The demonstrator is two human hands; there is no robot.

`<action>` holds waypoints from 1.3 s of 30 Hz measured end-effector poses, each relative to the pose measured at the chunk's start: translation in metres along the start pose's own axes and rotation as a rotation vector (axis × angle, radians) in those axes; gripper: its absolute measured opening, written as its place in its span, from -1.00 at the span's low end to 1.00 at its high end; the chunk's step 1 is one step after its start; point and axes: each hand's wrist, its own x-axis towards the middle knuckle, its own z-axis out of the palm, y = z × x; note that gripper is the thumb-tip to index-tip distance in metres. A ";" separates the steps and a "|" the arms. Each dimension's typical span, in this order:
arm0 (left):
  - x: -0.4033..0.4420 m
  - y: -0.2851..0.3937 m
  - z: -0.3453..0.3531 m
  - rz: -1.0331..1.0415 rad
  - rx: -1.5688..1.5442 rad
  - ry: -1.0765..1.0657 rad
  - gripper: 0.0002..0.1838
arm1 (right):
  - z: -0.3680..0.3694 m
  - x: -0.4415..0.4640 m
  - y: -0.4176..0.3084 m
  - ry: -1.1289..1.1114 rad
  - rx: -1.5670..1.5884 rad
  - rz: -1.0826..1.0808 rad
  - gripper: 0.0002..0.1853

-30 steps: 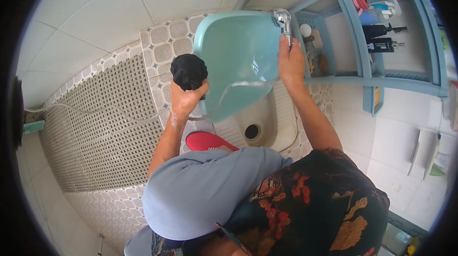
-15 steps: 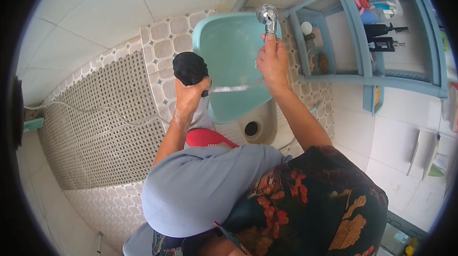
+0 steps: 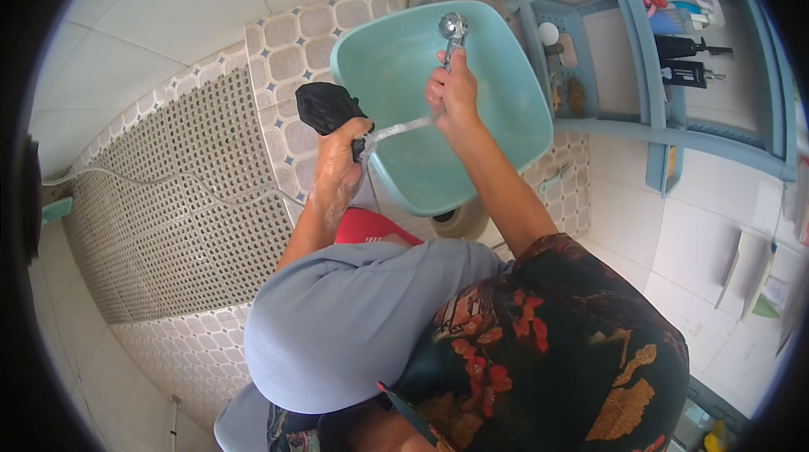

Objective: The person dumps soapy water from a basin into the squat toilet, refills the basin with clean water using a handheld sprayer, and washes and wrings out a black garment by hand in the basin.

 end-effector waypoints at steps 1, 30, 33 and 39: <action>0.000 -0.002 -0.002 -0.017 -0.015 -0.010 -0.65 | 0.002 -0.001 -0.001 -0.002 0.012 0.003 -0.61; 0.003 -0.016 -0.009 -0.154 -0.057 -0.053 -0.78 | -0.004 -0.008 0.012 -0.041 -0.506 0.306 -0.60; 0.006 -0.017 -0.009 -0.182 -0.036 -0.043 -0.79 | 0.002 -0.017 0.010 -0.148 -0.576 0.329 -0.58; 0.012 -0.019 -0.013 -0.174 -0.092 -0.112 -0.79 | 0.003 -0.015 0.019 -0.131 -0.668 0.242 -0.55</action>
